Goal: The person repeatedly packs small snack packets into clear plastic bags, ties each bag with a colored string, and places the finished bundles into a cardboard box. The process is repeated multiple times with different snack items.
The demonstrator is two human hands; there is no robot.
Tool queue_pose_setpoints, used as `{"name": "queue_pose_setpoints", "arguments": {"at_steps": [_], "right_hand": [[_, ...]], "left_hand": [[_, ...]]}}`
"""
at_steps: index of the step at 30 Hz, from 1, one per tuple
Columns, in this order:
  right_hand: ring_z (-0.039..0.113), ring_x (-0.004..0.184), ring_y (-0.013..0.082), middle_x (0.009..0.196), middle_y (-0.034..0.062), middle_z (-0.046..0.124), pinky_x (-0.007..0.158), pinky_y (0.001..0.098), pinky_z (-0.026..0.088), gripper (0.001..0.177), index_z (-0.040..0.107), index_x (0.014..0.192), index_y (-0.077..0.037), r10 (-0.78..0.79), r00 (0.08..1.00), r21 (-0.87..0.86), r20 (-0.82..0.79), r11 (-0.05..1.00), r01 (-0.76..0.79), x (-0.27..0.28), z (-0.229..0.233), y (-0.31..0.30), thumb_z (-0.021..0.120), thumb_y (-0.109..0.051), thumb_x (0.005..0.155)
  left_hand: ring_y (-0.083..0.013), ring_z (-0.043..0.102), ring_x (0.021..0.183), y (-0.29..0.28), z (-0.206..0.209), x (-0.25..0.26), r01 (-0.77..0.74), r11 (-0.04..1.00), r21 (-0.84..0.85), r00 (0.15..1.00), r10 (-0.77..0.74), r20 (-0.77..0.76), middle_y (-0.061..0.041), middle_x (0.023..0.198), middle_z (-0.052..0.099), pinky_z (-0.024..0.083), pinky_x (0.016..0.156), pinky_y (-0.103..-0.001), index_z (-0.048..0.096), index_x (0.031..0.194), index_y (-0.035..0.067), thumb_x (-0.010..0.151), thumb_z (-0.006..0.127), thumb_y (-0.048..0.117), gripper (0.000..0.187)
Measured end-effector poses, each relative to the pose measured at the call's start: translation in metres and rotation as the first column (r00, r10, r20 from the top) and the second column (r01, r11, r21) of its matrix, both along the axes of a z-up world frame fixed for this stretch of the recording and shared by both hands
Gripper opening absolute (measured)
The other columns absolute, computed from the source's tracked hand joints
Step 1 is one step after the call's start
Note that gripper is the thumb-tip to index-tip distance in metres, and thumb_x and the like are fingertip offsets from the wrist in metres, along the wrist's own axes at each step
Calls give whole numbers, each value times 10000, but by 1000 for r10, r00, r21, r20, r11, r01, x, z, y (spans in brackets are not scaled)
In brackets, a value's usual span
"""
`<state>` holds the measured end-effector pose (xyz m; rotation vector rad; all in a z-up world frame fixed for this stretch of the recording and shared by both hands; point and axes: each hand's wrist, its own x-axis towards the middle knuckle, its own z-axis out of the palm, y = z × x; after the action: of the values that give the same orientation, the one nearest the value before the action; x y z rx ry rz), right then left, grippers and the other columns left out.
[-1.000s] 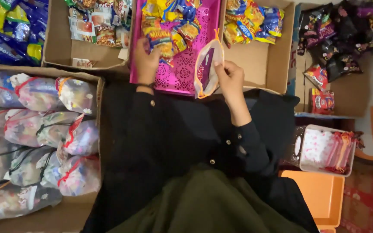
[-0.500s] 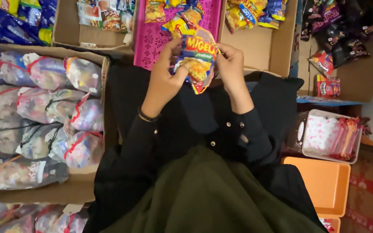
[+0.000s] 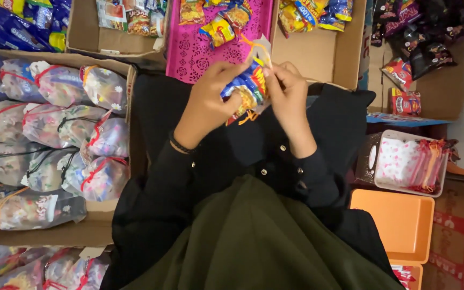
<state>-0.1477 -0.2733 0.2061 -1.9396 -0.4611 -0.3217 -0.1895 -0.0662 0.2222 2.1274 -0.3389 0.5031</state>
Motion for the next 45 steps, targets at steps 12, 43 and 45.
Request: {"name": "queue_pose_setpoints", "arguments": {"at_steps": [12, 43, 45], "right_hand": [[653, 918, 110, 1009, 56, 701, 831, 252, 537, 150, 698, 1087, -32, -101, 991, 105, -83, 989, 109, -31, 52, 12, 632, -162, 1055], [562, 470, 134, 705, 133, 572, 353, 269, 504, 203, 622, 1102, 84, 252, 921, 628, -297, 778, -11, -12, 19, 2, 645, -107, 1036], [531, 469, 118, 721, 119, 582, 368, 252, 488, 218, 608, 1134, 66, 250, 911, 666, -328, 745, 35, 4, 2, -2, 661, -119, 1032]], "left_hand": [[-354, 612, 1249, -12, 47, -22, 127, 991, 52, 991, -129, 31, -157, 1340, 598, 527, 1010, -443, 486, 1411, 82, 1044, 498, 22, 372], [-236, 621, 977, -47, -33, 23, -133, 950, 281, 935, 27, 353, -4, 982, 618, 523, 847, -322, 659, 976, 139, 1055, 530, 218, 169], [-245, 719, 992, -34, -15, 20, -113, 985, 132, 932, 59, 358, -25, 1117, 715, 591, 867, -365, 724, 1145, 153, 967, 723, 216, 189]]}}
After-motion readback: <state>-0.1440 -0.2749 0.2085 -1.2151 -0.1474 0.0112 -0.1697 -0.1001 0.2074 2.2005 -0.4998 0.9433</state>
